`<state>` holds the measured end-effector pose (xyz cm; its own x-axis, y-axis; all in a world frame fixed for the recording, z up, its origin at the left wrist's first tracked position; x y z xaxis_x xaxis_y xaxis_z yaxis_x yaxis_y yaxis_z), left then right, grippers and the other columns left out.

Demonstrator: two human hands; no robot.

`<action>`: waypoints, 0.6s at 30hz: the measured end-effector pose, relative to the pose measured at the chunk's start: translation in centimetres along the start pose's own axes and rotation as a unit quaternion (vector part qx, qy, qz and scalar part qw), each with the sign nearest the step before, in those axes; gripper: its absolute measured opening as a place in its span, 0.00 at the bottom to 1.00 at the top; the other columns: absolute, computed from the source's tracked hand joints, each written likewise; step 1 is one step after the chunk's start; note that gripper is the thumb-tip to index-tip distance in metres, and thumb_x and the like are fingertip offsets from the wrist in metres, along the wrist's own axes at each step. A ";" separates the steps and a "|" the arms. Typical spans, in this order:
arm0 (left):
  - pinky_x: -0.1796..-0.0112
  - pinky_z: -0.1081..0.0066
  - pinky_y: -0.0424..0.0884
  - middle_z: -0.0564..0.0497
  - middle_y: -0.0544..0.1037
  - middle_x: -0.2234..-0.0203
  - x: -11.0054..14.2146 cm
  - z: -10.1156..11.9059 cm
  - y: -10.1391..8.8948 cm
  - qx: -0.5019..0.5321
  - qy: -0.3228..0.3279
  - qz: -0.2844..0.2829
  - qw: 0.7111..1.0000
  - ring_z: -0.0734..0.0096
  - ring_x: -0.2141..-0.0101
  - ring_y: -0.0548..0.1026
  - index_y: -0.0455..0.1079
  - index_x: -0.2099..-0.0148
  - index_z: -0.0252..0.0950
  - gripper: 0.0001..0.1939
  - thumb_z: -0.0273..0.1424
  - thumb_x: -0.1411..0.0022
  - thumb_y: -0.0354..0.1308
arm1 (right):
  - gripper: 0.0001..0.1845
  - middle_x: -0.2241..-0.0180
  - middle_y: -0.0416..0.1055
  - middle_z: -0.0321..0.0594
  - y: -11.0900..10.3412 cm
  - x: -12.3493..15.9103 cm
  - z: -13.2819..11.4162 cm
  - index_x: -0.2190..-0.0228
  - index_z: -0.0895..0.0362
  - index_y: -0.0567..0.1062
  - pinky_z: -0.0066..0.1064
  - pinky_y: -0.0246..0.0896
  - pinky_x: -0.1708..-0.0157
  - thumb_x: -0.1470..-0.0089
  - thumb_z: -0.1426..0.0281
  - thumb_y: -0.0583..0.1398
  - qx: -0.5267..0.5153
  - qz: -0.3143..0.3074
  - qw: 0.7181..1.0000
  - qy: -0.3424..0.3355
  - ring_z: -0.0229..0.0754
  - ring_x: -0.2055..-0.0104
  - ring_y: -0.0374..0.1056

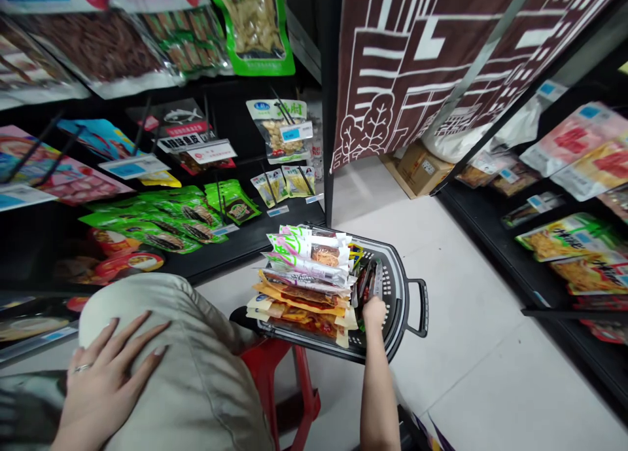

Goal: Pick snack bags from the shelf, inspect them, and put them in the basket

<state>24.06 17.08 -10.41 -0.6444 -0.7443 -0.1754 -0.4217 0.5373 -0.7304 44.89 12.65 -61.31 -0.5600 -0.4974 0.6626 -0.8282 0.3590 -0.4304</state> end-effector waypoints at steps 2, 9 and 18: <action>0.46 0.50 0.43 0.45 0.60 0.46 0.1 -0.2 0.0 0.001 -0.004 0.000 1.000 0.55 0.42 0.45 0.64 0.51 0.39 0.18 0.34 0.40 0.41 | 0.16 0.68 0.71 0.57 -2.9 -0.1 0.8 0.66 0.65 0.72 0.35 0.63 0.67 0.47 0.68 0.49 0.006 0.033 0.999 -0.007 0.53 0.64 0.69; 0.46 0.50 0.44 0.48 0.60 0.46 0.2 -0.3 -0.2 0.020 -0.011 0.004 1.000 0.57 0.41 0.45 0.62 0.49 0.45 0.18 0.34 0.40 0.41 | 0.15 0.66 0.70 0.56 -7.5 -1.7 0.6 0.63 0.63 0.71 0.35 0.61 0.62 0.47 0.71 0.48 0.013 0.081 0.996 -0.041 0.51 0.60 0.68; 0.46 0.51 0.43 0.48 0.61 0.47 0.2 -0.5 0.0 0.024 -0.015 0.007 1.000 0.56 0.42 0.46 0.63 0.50 0.44 0.18 0.34 0.40 0.42 | 0.14 0.66 0.70 0.57 -0.8 -4.4 -3.3 0.65 0.66 0.72 0.32 0.62 0.64 0.47 0.73 0.49 0.021 0.015 0.999 -0.039 0.47 0.61 0.69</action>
<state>23.61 17.10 -10.18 -0.6307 -0.7486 -0.2048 -0.3812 0.5287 -0.7584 48.10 17.18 -61.88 -0.5836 -0.5479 0.5993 -0.8101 0.3424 -0.4759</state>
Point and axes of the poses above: each hand's wrist, its own x-axis away from the middle knuckle, its own y-axis out of the palm, z = x × y, the point moved 9 cm from there along -x, towards the middle knuckle
